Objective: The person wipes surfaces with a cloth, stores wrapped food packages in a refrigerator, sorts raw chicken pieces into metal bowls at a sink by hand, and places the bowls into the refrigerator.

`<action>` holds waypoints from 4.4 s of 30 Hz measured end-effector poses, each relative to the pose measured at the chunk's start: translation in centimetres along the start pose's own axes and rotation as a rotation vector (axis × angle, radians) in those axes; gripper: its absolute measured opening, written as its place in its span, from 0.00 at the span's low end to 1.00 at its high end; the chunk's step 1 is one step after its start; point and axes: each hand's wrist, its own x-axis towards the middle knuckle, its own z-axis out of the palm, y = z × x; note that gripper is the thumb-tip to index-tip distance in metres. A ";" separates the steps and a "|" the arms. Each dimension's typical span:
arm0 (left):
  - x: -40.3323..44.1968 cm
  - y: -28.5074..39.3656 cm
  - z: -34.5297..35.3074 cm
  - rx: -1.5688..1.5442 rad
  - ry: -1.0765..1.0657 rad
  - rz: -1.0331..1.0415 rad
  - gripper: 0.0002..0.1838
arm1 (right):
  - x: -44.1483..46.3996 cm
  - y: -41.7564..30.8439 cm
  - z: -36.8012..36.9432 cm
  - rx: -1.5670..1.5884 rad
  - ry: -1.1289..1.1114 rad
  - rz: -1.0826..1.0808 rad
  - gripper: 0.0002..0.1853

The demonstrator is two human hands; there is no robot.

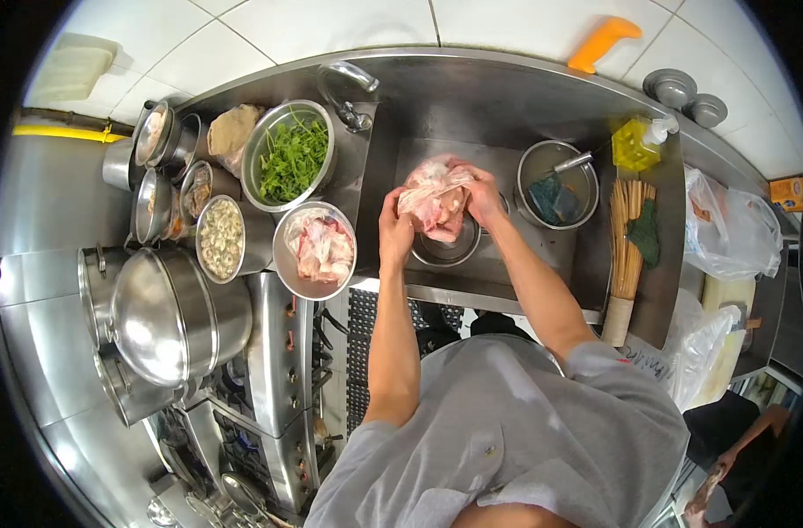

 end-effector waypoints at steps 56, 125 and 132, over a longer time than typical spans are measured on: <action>4.4 3.7 0.9 0.769 -0.197 0.060 0.21 | 1.1 -8.2 4.3 -0.718 -0.321 -0.324 0.20; -1.0 -0.4 0.0 1.036 -0.449 0.511 0.24 | -13.6 -0.9 5.7 -1.439 0.297 -0.376 0.15; -5.9 1.4 -1.7 0.766 -0.282 0.374 0.19 | -0.2 6.0 -2.3 -1.919 -0.271 -0.147 0.14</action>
